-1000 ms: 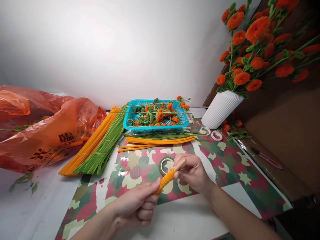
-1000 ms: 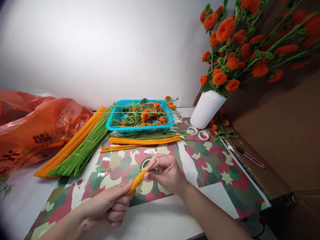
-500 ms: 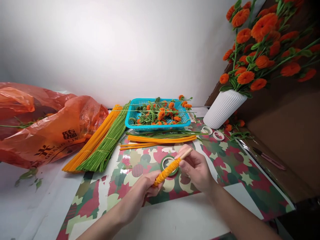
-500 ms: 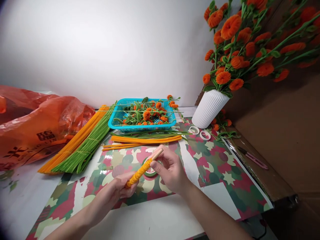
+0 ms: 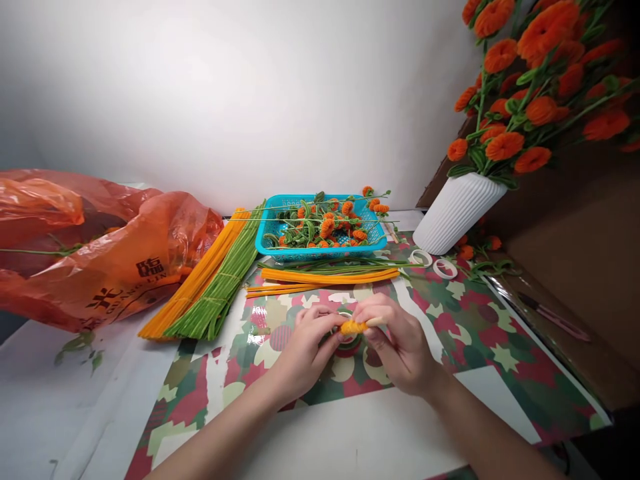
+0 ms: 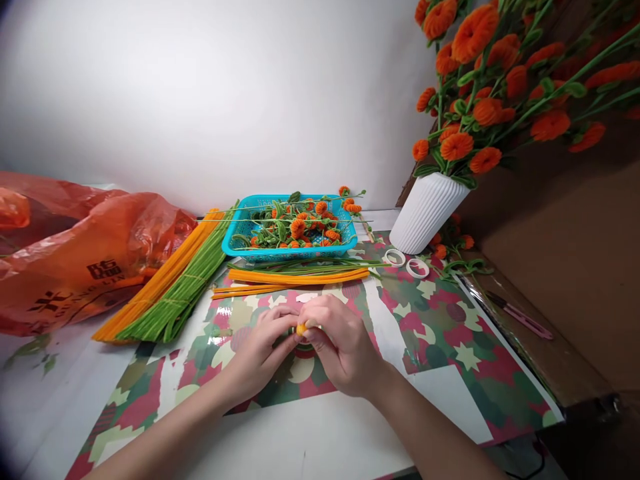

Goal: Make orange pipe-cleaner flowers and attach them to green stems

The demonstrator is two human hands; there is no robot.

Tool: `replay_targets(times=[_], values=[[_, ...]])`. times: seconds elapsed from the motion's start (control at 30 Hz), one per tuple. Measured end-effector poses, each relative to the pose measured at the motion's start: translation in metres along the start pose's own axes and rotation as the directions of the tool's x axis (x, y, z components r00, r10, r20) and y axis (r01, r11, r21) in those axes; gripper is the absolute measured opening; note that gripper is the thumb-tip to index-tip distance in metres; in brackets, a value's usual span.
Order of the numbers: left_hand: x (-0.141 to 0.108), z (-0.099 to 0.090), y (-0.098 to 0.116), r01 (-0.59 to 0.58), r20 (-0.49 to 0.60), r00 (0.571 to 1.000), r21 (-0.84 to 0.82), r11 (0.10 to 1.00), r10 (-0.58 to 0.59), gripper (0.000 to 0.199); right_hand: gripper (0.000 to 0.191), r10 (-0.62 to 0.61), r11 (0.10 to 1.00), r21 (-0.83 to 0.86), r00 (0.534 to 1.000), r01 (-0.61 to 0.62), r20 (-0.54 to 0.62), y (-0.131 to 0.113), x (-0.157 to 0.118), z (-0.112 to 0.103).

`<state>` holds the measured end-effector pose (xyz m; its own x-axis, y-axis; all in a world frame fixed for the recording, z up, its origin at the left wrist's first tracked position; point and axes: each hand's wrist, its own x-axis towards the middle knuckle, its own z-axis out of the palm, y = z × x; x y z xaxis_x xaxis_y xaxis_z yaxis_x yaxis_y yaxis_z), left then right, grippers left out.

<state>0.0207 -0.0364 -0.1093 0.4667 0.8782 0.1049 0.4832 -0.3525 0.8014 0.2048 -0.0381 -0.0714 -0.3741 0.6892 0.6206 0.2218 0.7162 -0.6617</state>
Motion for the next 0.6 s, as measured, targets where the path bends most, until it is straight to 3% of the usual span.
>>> replay_targets(times=[0.1, 0.2, 0.3, 0.6], values=[[-0.001, 0.001, 0.0, -0.012, 0.021, 1.0, 0.042, 0.999, 0.011, 0.021, 0.014, 0.067, 0.998, 0.011, 0.998, -0.067, -0.012, 0.002, -0.001, 0.004], [-0.002, 0.0, 0.001, -0.04, -0.044, 0.998, 0.056, 0.998, 0.042, 0.022, 0.015, 0.1, 0.994, 0.043, 0.995, -0.099, -0.01, 0.006, -0.003, 0.01], [-0.006, -0.003, 0.0, -0.048, -0.111, 0.992, 0.061, 0.997, 0.055, 0.029, 0.015, 0.106, 0.993, 0.064, 0.993, -0.103, -0.044, 0.01, -0.006, 0.014], [-0.012, -0.003, -0.005, -0.032, -0.136, 0.99, 0.104, 0.994, 0.046, 0.025, 0.014, 0.04, 0.996, 0.088, 0.982, -0.024, -0.186, 0.011, -0.009, 0.019]])
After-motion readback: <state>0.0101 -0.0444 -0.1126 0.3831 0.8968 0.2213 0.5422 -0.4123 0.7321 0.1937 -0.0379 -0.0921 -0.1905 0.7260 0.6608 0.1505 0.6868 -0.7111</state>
